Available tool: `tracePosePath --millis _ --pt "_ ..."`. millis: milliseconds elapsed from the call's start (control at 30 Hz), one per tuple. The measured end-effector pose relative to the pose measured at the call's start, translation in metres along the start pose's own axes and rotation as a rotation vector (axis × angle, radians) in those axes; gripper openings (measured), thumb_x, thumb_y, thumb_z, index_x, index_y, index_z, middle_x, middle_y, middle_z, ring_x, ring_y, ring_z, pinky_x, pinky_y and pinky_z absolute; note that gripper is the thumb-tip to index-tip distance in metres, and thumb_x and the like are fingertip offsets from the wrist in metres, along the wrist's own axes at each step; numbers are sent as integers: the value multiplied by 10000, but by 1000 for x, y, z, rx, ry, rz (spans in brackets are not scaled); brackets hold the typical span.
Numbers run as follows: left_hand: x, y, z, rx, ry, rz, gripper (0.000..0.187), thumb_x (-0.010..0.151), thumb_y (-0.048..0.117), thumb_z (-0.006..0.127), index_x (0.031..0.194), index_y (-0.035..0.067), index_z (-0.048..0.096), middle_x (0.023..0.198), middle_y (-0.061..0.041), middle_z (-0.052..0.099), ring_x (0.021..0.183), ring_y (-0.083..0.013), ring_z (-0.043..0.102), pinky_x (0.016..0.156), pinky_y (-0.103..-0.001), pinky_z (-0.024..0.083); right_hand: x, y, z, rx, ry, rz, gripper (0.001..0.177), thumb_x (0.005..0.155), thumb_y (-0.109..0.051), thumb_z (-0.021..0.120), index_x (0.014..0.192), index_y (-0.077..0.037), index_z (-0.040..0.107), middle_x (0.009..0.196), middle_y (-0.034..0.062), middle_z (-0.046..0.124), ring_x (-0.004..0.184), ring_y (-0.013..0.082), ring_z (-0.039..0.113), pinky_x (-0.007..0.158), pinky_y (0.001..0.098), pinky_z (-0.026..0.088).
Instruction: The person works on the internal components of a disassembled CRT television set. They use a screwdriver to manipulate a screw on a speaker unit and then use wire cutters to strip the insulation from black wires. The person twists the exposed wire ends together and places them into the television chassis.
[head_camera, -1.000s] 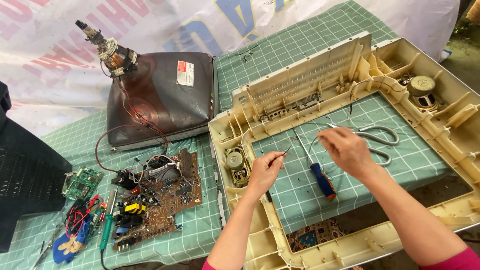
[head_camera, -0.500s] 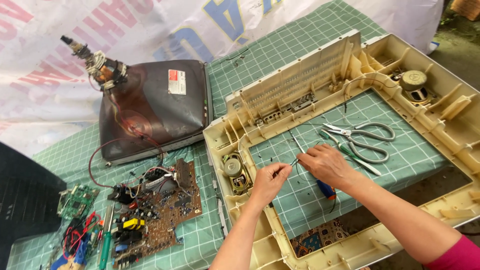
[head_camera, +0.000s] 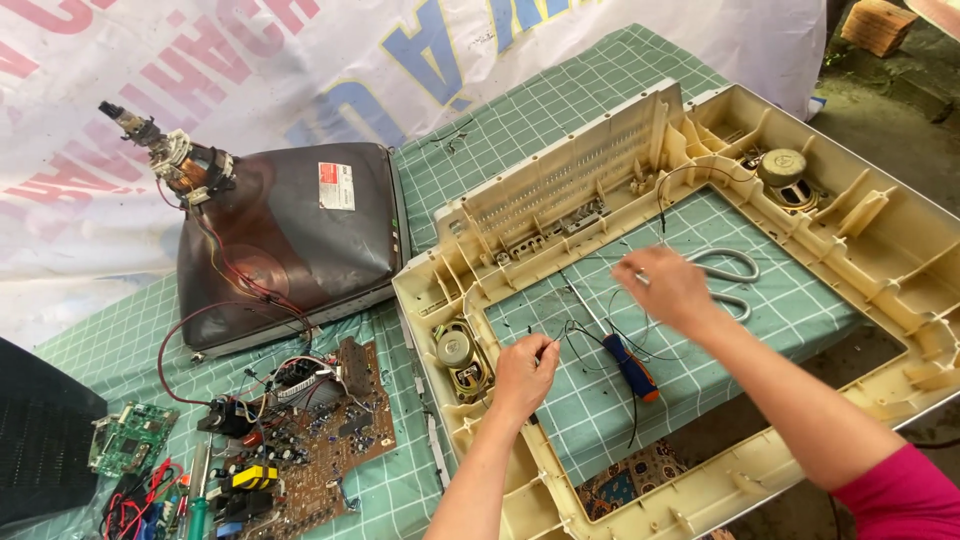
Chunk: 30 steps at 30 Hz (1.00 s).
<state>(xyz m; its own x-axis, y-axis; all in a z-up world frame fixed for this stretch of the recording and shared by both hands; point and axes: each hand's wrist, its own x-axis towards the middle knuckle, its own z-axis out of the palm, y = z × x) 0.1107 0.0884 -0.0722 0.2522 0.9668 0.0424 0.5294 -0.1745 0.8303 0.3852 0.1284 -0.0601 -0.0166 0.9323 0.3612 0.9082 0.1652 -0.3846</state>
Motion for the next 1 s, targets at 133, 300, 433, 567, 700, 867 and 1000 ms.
tracePosePath --millis 133,300,433,567,700,867,1000 --pt "-2 7 -4 9 -5 14 224 977 235 631 824 107 733 699 -102 695 669 -304 681 622 -390 538 28 83 43 92 39 266 226 937 -426 710 1136 -335 765 1244 99 651 1186 382 657 971 508 530" --pt "-3 5 -5 59 -7 -12 234 965 251 624 803 113 721 701 -103 694 714 -337 692 665 -417 549 56 118 69 254 -159 420 477 870 -440 769 1337 -362 710 1521 296 470 1391 492 482 1149 579 380" --pt "-2 0 -4 57 -7 -4 246 967 263 621 790 123 721 692 -93 691 713 -333 694 671 -420 554 63 91 55 371 -161 497 648 812 -508 804 1395 -257 678 1435 209 604 1351 421 537 1151 551 380" --pt "-1 1 -5 81 -31 -9 249 964 272 616 802 118 726 717 -116 699 755 -370 700 690 -447 554 71 54 7 891 60 549 418 855 -334 828 1230 -173 736 1115 62 738 1062 229 680 920 394 551" --pt "-1 4 -7 92 -47 -19 249 958 276 611 812 117 734 734 -127 708 777 -385 701 704 -454 554 84 60 -61 1387 197 431 221 992 -147 682 1207 -177 724 974 59 749 852 156 758 748 276 628" --pt "-2 12 -4 86 14 -9 199 918 189 659 842 35 759 747 -98 752 591 -201 640 635 -311 557 58 41 -158 1489 398 476 128 1041 -119 640 1118 -153 736 1033 3 753 839 75 720 717 198 636" --pt "4 -3 5 142 -56 -55 222 983 213 627 845 73 730 744 -76 734 614 -168 633 680 -295 574 25 66 -173 1481 549 434 158 1039 -103 654 1172 -119 738 1008 8 757 789 75 718 688 183 623"
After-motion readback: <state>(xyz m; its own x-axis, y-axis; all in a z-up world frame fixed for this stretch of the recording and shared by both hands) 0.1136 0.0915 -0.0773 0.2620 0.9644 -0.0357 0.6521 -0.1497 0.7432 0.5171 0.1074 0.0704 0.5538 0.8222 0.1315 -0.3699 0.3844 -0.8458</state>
